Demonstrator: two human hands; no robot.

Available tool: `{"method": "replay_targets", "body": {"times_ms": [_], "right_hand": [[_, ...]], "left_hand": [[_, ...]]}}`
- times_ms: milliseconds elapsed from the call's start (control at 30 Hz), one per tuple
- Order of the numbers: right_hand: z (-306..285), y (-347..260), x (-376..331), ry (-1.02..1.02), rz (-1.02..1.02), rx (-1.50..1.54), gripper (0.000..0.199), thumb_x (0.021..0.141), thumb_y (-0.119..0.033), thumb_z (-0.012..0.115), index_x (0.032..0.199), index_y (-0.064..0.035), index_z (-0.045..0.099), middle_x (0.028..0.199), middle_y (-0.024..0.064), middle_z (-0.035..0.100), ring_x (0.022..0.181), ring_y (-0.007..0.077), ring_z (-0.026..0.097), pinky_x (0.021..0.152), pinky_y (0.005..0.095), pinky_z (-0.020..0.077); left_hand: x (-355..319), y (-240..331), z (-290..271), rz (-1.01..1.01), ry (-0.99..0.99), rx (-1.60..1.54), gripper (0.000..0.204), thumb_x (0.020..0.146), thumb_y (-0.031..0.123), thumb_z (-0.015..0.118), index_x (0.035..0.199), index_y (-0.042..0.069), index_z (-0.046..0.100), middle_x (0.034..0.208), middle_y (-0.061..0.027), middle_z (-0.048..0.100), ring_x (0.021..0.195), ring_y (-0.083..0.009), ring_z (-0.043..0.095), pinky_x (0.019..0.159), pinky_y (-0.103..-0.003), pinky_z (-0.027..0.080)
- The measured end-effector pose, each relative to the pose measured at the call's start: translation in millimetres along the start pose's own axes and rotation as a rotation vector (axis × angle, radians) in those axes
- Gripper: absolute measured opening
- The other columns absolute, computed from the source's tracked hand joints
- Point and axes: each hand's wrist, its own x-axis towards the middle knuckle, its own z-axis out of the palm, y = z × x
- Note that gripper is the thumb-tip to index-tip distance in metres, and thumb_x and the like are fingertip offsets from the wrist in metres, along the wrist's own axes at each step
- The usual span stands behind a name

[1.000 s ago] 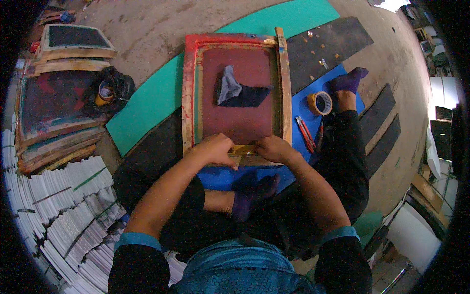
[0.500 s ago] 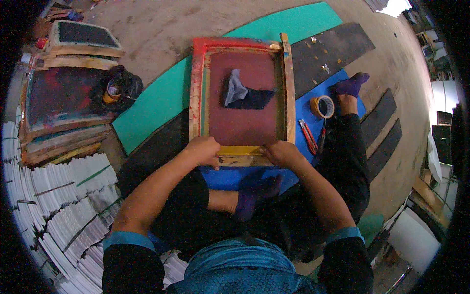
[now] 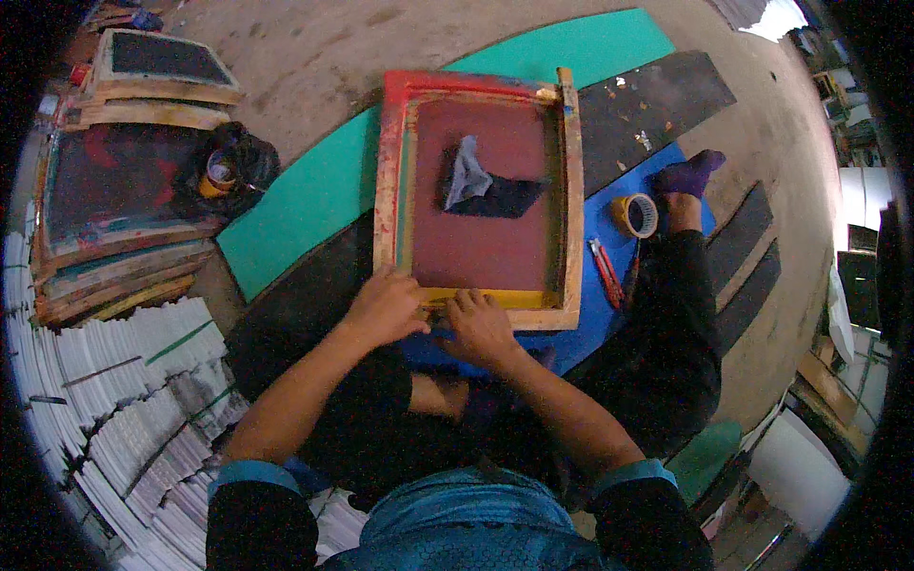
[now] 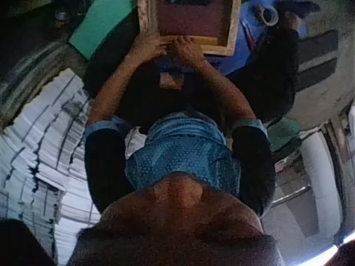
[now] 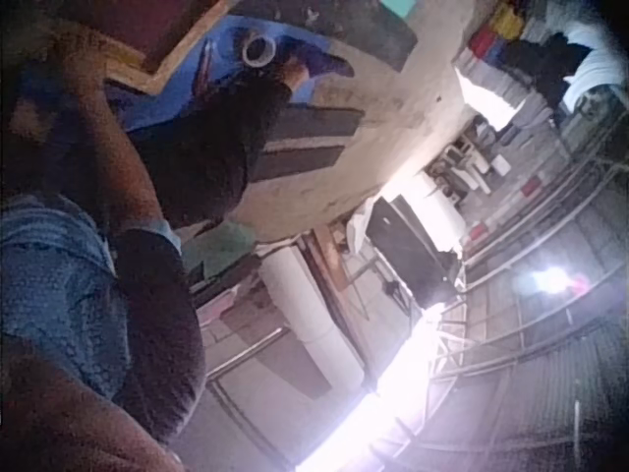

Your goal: The person sits on the floor and applies yellow tape to the edges of a wooden screen printing frame. They wipe the frame with a cloth, then repeatedly measure, cut, and press tape along each side of the frame.

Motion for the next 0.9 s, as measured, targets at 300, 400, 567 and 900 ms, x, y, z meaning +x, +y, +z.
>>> {"method": "replay_targets", "body": {"times_ms": [300, 400, 567, 900], "right_hand": [[0, -39, 40, 0.089, -0.064, 0.179, 0.06, 0.077, -0.042, 0.077, 0.119, -0.0026, 0.061, 0.112, 0.017, 0.061, 0.111, 0.0375, 0.057, 0.093, 0.0491, 0.0498], [9, -67, 63, 0.075, -0.039, 0.228, 0.06, 0.076, -0.041, 0.077, 0.117, 0.0, 0.061, 0.11, 0.0173, 0.062, 0.11, 0.0381, 0.057, 0.092, 0.049, 0.05], [-18, -59, 76, -0.098, 0.034, 0.316, 0.063, 0.078, -0.043, 0.076, 0.118, 0.0029, 0.059, 0.113, 0.0203, 0.062, 0.109, 0.0398, 0.057, 0.094, 0.0488, 0.0493], [-40, -5, 26, -0.094, 0.215, 0.371, 0.065, 0.088, -0.06, 0.064, 0.108, 0.0017, 0.064, 0.103, 0.0226, 0.066, 0.098, 0.041, 0.064, 0.085, 0.049, 0.0528]], "left_hand": [[-14, -51, 34, -0.536, 0.273, -0.481, 0.063, 0.091, 0.034, 0.069, 0.138, -0.002, 0.05, 0.105, -0.0276, 0.067, 0.099, -0.0445, 0.065, 0.084, -0.052, 0.052], [-9, -46, 14, -0.515, 0.253, -0.596, 0.058, 0.089, 0.028, 0.072, 0.135, -0.001, 0.051, 0.104, -0.0286, 0.068, 0.098, -0.048, 0.065, 0.085, -0.053, 0.053], [-9, -52, 12, -0.497, 0.25, -0.583, 0.054, 0.088, 0.028, 0.073, 0.13, 0.0, 0.055, 0.1, -0.028, 0.069, 0.096, -0.0477, 0.065, 0.083, -0.053, 0.053], [-8, -50, 25, -0.547, 0.27, -0.66, 0.055, 0.087, 0.027, 0.075, 0.133, 0.003, 0.055, 0.103, -0.0251, 0.07, 0.096, -0.0457, 0.066, 0.081, -0.052, 0.053]]}}
